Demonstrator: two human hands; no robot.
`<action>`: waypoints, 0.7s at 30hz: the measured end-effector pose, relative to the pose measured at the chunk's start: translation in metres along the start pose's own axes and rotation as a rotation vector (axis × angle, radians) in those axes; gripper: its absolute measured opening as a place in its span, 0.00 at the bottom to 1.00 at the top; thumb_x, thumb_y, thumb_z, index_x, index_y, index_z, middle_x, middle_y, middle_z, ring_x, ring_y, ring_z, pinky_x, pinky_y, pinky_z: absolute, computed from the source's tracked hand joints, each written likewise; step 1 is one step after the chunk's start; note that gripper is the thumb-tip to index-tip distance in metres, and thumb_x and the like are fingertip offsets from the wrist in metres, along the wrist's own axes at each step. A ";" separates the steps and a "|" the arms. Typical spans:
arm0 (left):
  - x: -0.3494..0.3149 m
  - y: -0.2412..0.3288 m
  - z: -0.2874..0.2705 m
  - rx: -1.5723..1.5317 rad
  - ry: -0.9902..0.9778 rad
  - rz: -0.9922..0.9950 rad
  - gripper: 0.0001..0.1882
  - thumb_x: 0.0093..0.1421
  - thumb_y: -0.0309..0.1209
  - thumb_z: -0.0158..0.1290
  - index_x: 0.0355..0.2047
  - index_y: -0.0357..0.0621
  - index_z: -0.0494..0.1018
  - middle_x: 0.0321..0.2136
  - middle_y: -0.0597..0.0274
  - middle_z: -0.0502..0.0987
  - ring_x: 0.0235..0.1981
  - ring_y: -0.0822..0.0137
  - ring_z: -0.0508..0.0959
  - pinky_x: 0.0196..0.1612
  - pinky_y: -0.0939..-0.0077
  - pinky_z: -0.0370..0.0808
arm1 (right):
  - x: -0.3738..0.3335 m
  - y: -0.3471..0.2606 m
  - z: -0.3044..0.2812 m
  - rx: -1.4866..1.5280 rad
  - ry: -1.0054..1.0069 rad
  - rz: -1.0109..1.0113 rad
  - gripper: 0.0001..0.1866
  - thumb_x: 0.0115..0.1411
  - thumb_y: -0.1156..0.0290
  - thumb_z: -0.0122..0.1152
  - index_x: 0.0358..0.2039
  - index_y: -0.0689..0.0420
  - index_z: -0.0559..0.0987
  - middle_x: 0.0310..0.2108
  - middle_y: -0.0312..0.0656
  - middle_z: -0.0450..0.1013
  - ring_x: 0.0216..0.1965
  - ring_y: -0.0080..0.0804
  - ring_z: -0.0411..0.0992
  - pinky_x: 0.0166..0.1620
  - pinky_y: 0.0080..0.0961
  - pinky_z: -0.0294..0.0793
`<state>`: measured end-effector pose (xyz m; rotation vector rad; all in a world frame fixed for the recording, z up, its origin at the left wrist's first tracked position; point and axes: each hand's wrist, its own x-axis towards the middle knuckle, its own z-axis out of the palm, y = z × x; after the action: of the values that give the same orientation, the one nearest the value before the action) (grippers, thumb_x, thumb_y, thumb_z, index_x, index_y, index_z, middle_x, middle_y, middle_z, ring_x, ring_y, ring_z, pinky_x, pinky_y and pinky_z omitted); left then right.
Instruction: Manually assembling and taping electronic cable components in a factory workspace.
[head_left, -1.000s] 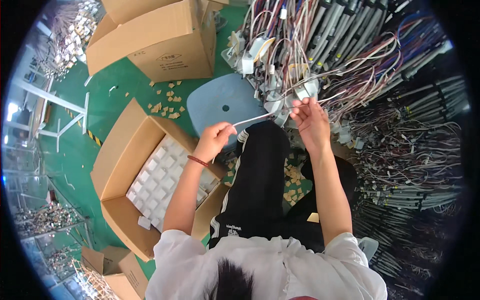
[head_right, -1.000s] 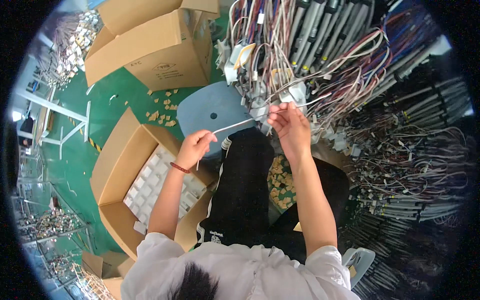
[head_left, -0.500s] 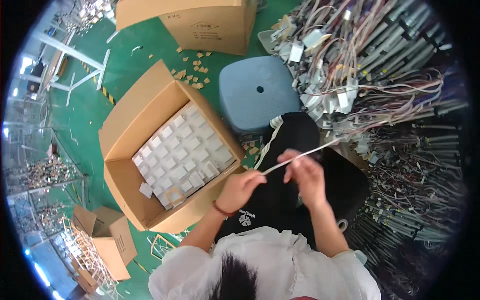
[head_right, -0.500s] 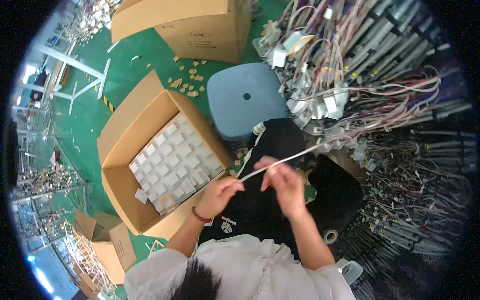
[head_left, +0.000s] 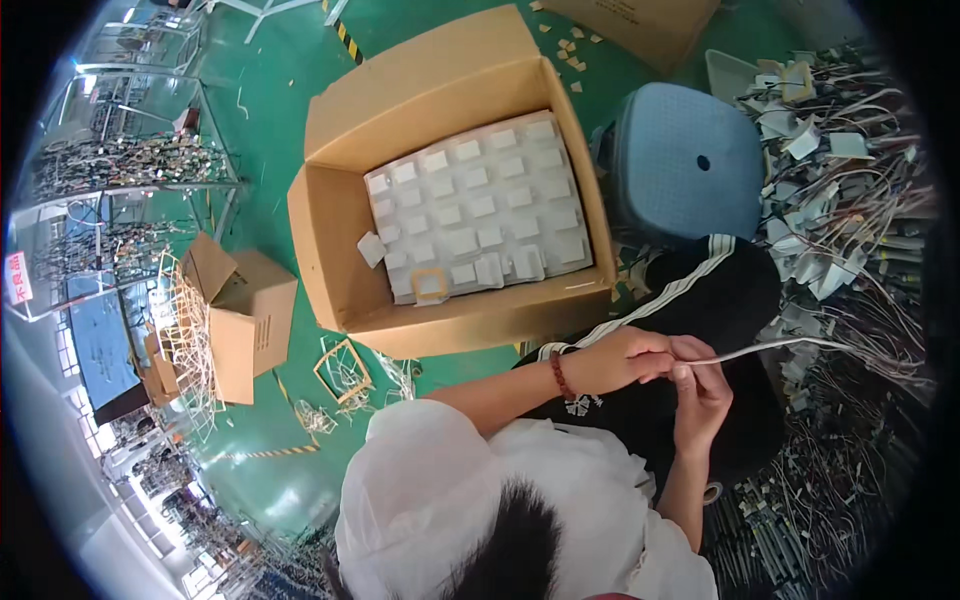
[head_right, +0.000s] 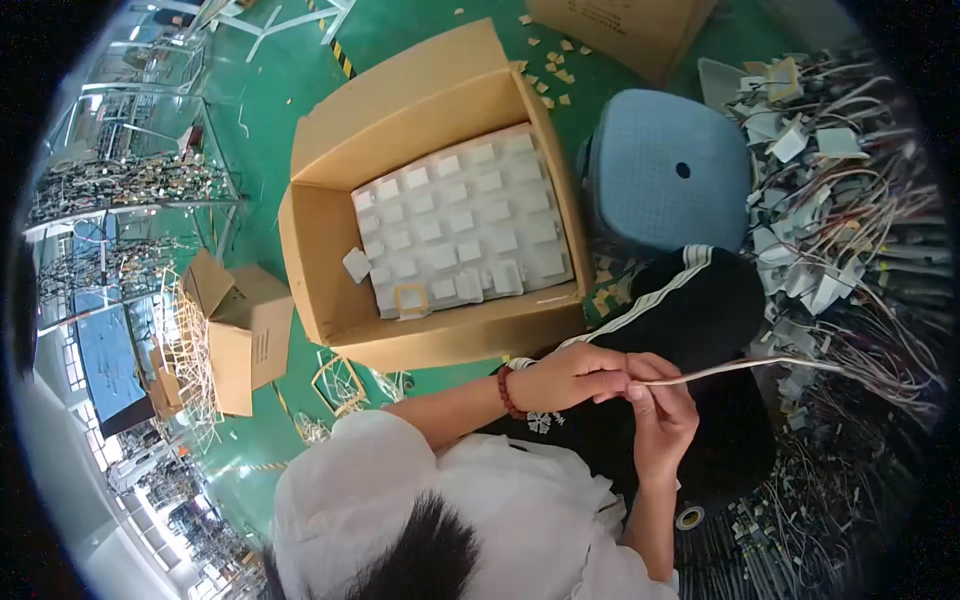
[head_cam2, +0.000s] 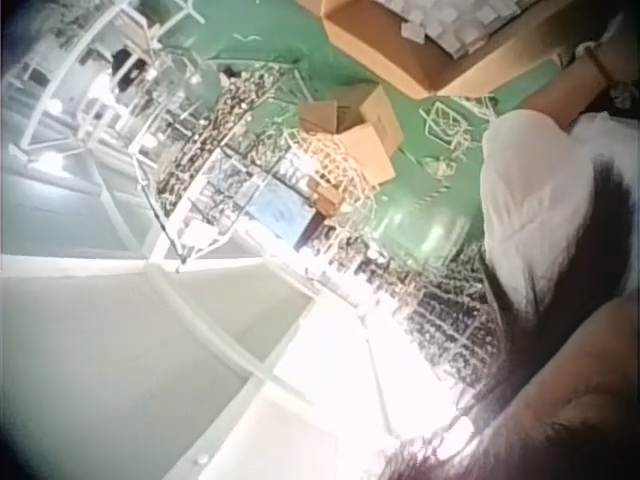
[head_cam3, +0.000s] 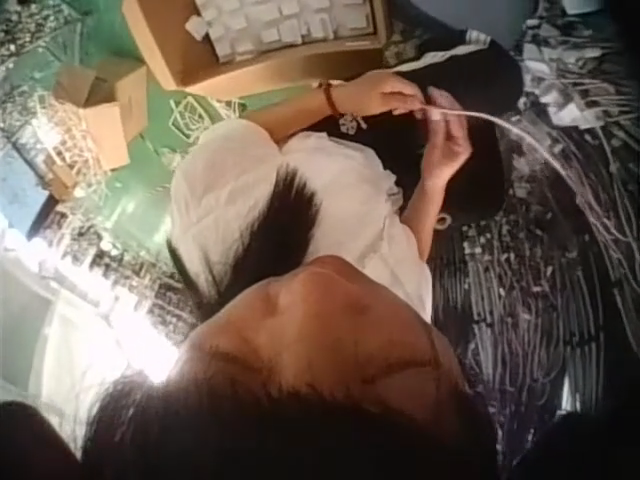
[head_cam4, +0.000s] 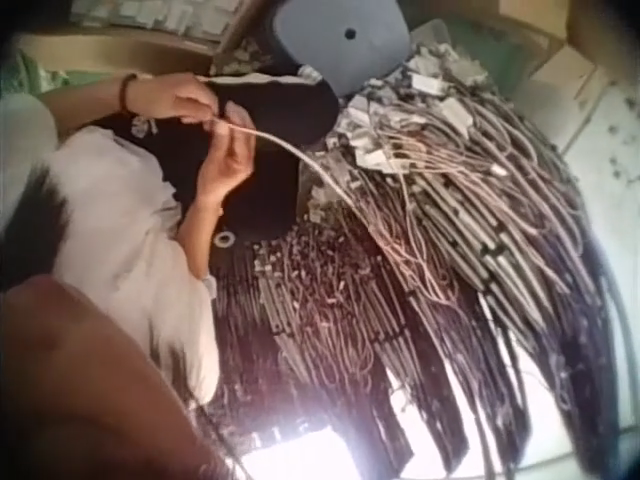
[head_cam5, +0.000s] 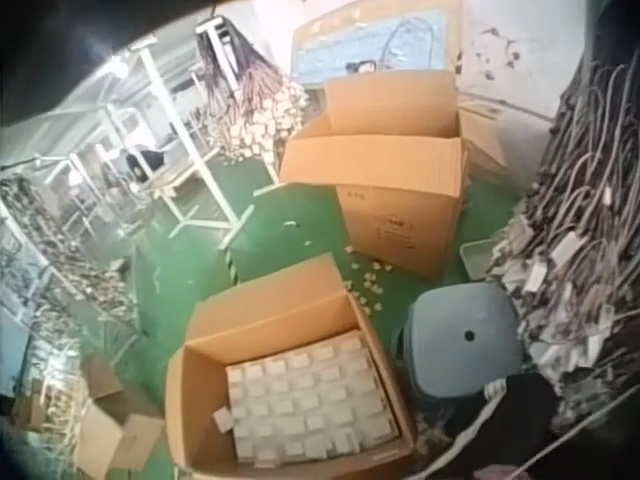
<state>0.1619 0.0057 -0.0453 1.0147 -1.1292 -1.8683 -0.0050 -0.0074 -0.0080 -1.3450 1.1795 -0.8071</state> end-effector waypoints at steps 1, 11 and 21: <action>-0.001 -0.002 -0.004 -0.009 0.008 -0.006 0.13 0.65 0.34 0.44 0.33 0.38 0.74 0.18 0.68 0.69 0.21 0.78 0.67 0.27 0.80 0.66 | -0.001 -0.001 0.004 -0.069 0.023 -0.017 0.06 0.56 0.79 0.58 0.34 0.67 0.79 0.38 0.48 0.75 0.40 0.32 0.73 0.43 0.23 0.70; -0.169 -0.185 -0.297 1.307 0.617 -0.944 0.20 0.47 0.34 0.61 0.42 0.50 0.70 0.47 0.48 0.69 0.48 0.50 0.72 0.50 0.60 0.72 | -0.003 0.020 -0.020 0.238 0.202 0.282 0.09 0.61 0.71 0.56 0.37 0.63 0.77 0.33 0.44 0.76 0.28 0.23 0.73 0.34 0.19 0.76; -0.144 -0.163 -0.266 0.235 1.138 -0.376 0.16 0.56 0.27 0.43 0.45 0.39 0.64 0.45 0.46 0.72 0.38 0.47 0.79 0.35 0.58 0.78 | -0.017 0.007 -0.025 0.319 0.234 0.249 0.07 0.57 0.78 0.60 0.37 0.64 0.78 0.33 0.46 0.77 0.28 0.26 0.75 0.34 0.21 0.77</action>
<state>0.4310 0.0946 -0.2400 2.1336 -0.4582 -1.0277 -0.0350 0.0020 -0.0084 -0.8406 1.3053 -0.9419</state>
